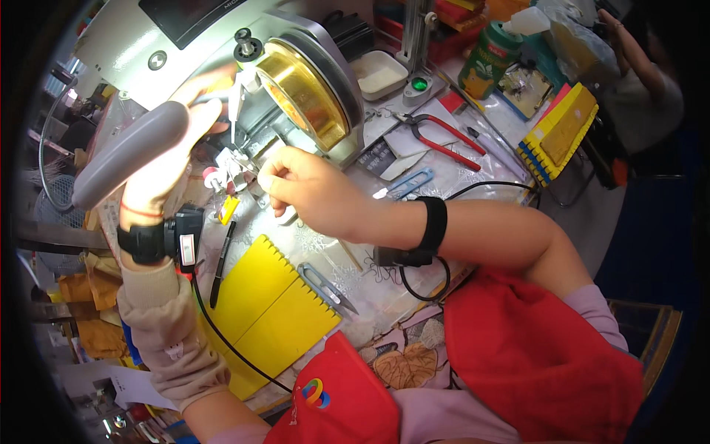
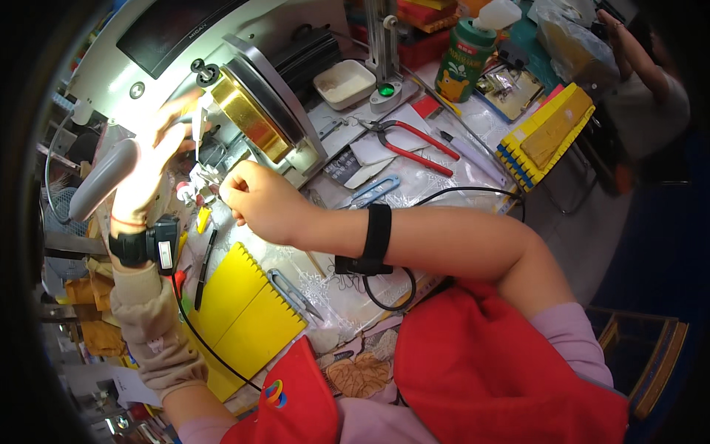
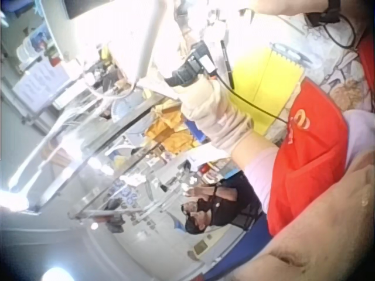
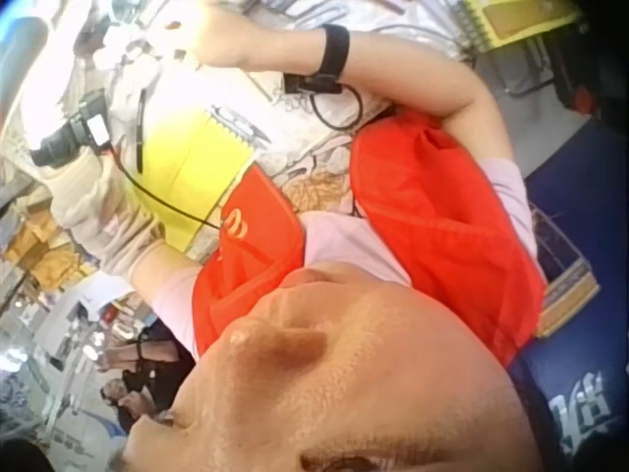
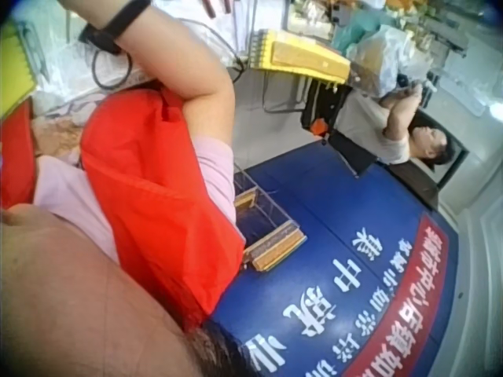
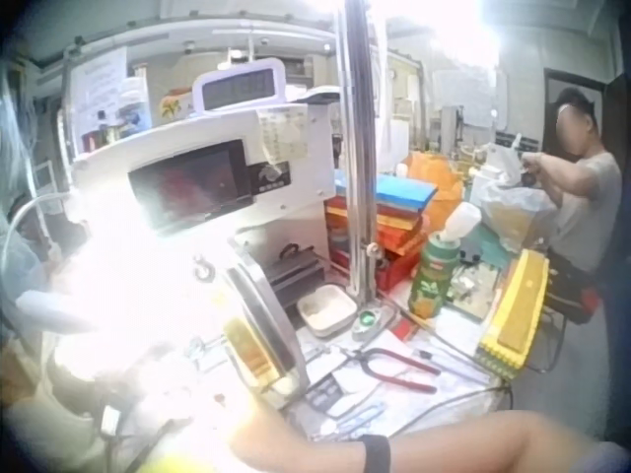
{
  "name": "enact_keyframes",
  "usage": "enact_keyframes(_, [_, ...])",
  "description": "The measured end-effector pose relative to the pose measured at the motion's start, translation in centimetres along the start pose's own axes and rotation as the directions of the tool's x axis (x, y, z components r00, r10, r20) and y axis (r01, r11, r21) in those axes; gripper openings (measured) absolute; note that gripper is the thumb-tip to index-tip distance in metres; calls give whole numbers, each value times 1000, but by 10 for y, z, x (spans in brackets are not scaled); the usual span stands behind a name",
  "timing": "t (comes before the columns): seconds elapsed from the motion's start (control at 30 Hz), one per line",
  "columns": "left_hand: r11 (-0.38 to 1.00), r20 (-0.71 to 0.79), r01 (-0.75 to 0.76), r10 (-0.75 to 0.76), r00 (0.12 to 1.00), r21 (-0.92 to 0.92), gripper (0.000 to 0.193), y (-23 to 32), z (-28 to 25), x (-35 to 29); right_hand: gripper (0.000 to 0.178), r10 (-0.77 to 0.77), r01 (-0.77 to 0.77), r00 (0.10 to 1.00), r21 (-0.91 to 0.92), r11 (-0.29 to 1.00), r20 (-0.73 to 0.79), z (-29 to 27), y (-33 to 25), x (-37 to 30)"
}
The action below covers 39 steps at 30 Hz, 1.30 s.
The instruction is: The worker is performing precision assembly of small components using a specialized machine, tweezers, and adhesive.
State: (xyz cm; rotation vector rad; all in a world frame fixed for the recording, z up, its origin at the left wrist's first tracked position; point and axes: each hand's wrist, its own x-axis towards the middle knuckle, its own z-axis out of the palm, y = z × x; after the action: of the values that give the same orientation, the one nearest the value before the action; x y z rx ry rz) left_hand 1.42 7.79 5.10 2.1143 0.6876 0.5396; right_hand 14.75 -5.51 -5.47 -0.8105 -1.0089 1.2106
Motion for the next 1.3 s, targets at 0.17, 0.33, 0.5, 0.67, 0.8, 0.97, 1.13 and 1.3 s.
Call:
enact_keyframes(0.17, [915, 263, 196, -104, 959, -353, 15, -24, 11, -19, 13, 188, -187, 980, 12, 982, -67, 1, 2, 28])
enact_keyframes(0.33, [833, 370, 375, -225, 901, -406, 7, -16, 10, -20, 18, 133, -131, 990, 30, 991, -54, 3, 4, 44])
enact_keyframes(0.5, [741, -2, -308, 385, 923, 597, 19, -10, 2, -37, 8, 108, 75, 962, -625, 777, 249, -30, -9, -12])
enact_keyframes(0.67, [678, -319, -55, 414, 853, 733, 25, 11, 16, -66, 11, 25, 632, 772, -772, 74, 635, -55, -15, -39])
enact_keyframes(0.8, [873, -389, -150, 353, 851, 464, 19, 18, 27, -72, 19, 24, 607, 795, -794, -44, 606, -47, -16, -32])
enact_keyframes(0.97, [950, -270, -196, 260, 927, 242, 19, 20, 19, -71, 17, -129, 545, 838, -826, 143, 530, -46, -20, -32])
enact_keyframes(1.13, [906, -275, -284, 200, 941, -313, 19, 5, 25, -63, 14, -18, 496, 864, -846, 196, 503, -47, -51, -45])
enact_keyframes(1.3, [741, -324, -317, 141, 936, -593, 22, -3, 25, -52, 20, -587, 727, 625, -657, 199, 514, -45, -59, -49])
